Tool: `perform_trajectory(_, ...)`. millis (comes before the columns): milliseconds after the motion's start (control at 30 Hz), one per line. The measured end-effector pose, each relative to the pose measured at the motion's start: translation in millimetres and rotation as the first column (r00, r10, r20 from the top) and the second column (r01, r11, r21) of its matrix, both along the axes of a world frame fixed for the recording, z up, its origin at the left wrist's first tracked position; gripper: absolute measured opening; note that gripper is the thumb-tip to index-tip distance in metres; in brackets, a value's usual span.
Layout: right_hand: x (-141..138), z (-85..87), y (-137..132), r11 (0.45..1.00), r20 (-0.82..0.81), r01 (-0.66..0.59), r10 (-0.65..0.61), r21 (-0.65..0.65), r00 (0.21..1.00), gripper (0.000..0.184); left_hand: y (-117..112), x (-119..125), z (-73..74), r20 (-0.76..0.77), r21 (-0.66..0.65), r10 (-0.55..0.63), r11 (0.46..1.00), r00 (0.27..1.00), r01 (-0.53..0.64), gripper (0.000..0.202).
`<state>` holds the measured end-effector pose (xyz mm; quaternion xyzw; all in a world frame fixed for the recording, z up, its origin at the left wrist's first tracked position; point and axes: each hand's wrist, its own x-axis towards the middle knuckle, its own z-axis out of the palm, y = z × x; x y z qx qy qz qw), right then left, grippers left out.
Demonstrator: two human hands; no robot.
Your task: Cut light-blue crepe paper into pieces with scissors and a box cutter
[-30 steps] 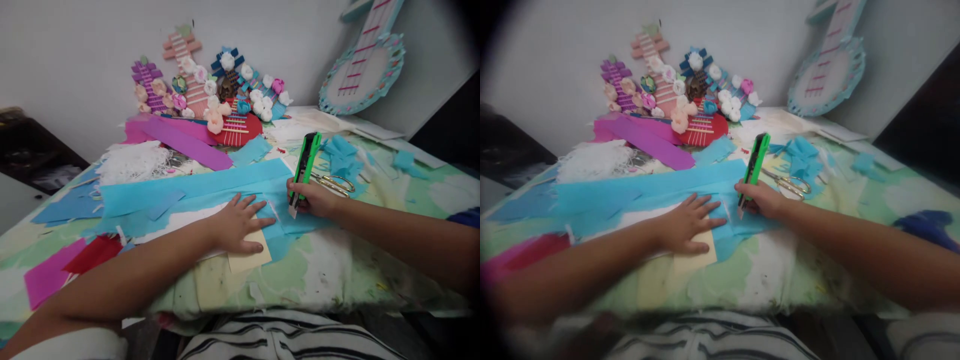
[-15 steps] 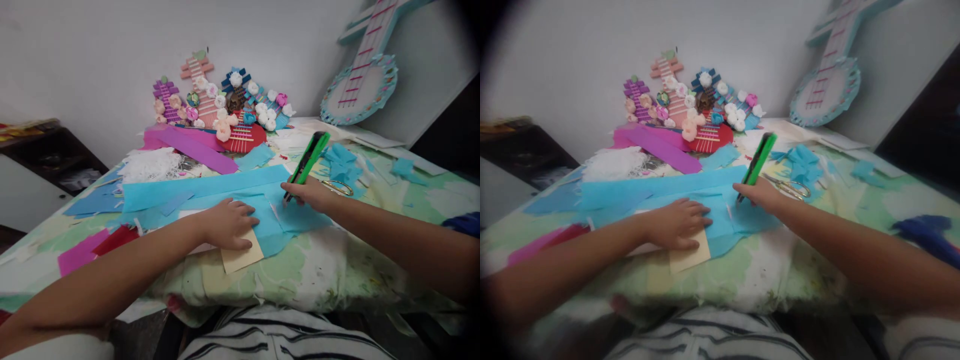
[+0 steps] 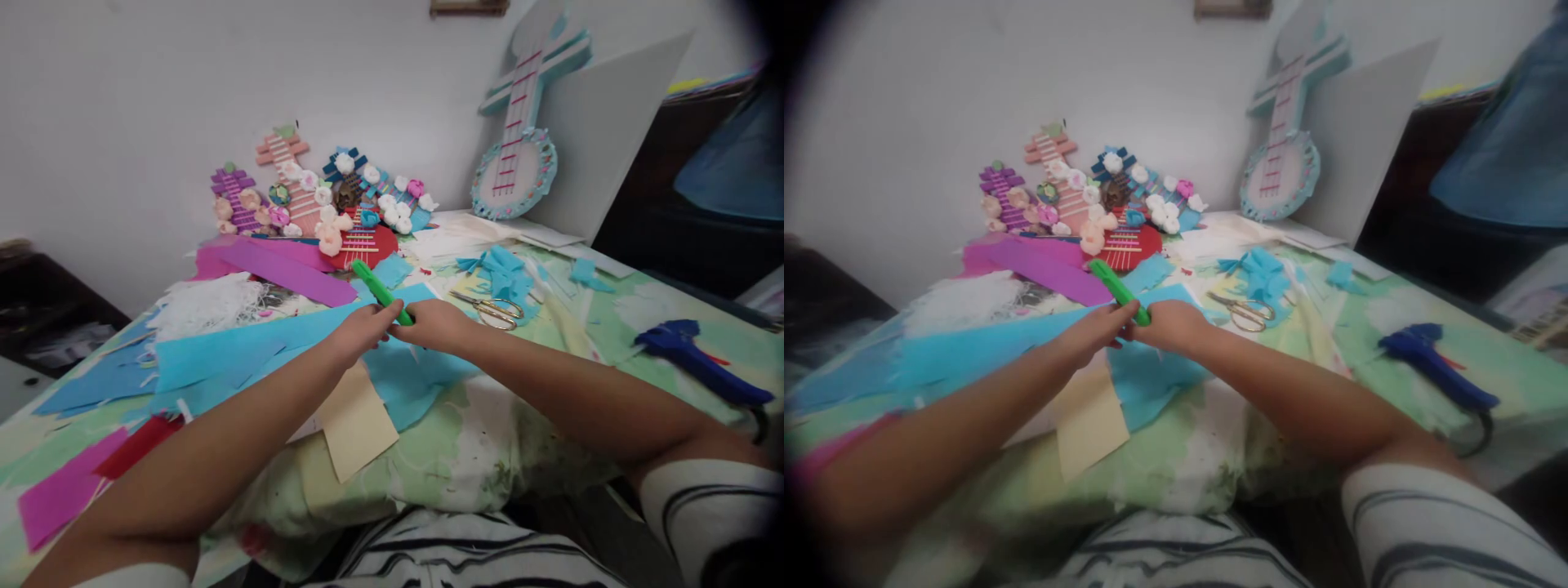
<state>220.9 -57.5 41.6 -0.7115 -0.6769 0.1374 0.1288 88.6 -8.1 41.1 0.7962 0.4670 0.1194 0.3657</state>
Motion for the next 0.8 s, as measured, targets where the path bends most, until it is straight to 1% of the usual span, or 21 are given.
perform_trajectory(100,-2.1,-0.6,-0.8,0.999,0.053,-0.033,0.031,0.030,0.998,0.051,4.2,10.7,-0.2,0.076,-0.072,0.051,0.996,0.996,-0.046,0.037)
perform_trajectory(167,-2.5,-2.1,-2.3,0.997,0.083,-0.053,0.049,0.052,0.995,0.051,6.5,14.9,-2.0,0.093,-0.097,0.065,0.994,0.994,-0.056,0.031)
perform_trajectory(267,-3.4,-5.0,-6.1,0.994,0.118,-0.084,0.075,0.069,0.990,0.054,10.6,17.3,-5.5,0.073,-0.100,0.071,0.993,0.995,-0.064,0.029)
perform_trajectory(367,3.3,-6.0,-9.1,0.995,0.157,-0.061,0.049,0.076,0.986,0.054,18.9,14.1,-6.6,0.012,-0.062,0.075,0.995,0.997,-0.074,0.029)
perform_trajectory(467,30.0,-4.1,-10.6,0.996,0.212,0.035,-0.051,0.078,0.976,0.048,31.8,5.8,-4.7,-0.072,-0.002,0.087,0.996,0.994,-0.088,0.029)
perform_trajectory(533,58.8,-2.8,-11.9,0.990,0.251,0.127,-0.139,0.064,0.958,0.043,40.4,-0.6,-1.8,-0.116,0.034,0.092,0.995,0.989,-0.089,0.028)
perform_trajectory(633,103.7,-4.8,-15.1,0.965,0.295,0.262,-0.244,-0.022,0.924,0.039,49.9,-7.4,5.9,-0.153,0.095,0.085,0.993,0.985,-0.071,0.029)
perform_trajectory(700,124.4,-9.4,-17.3,0.948,0.311,0.304,-0.262,-0.094,0.914,0.038,54.0,-8.8,13.5,-0.178,0.153,0.069,0.987,0.982,-0.042,0.030)
perform_trajectory(800,135.8,-17.9,-18.0,0.940,0.313,0.303,-0.243,-0.156,0.918,0.039,58.7,-7.6,25.0,-0.263,0.263,0.053,0.965,0.963,0.019,0.032)
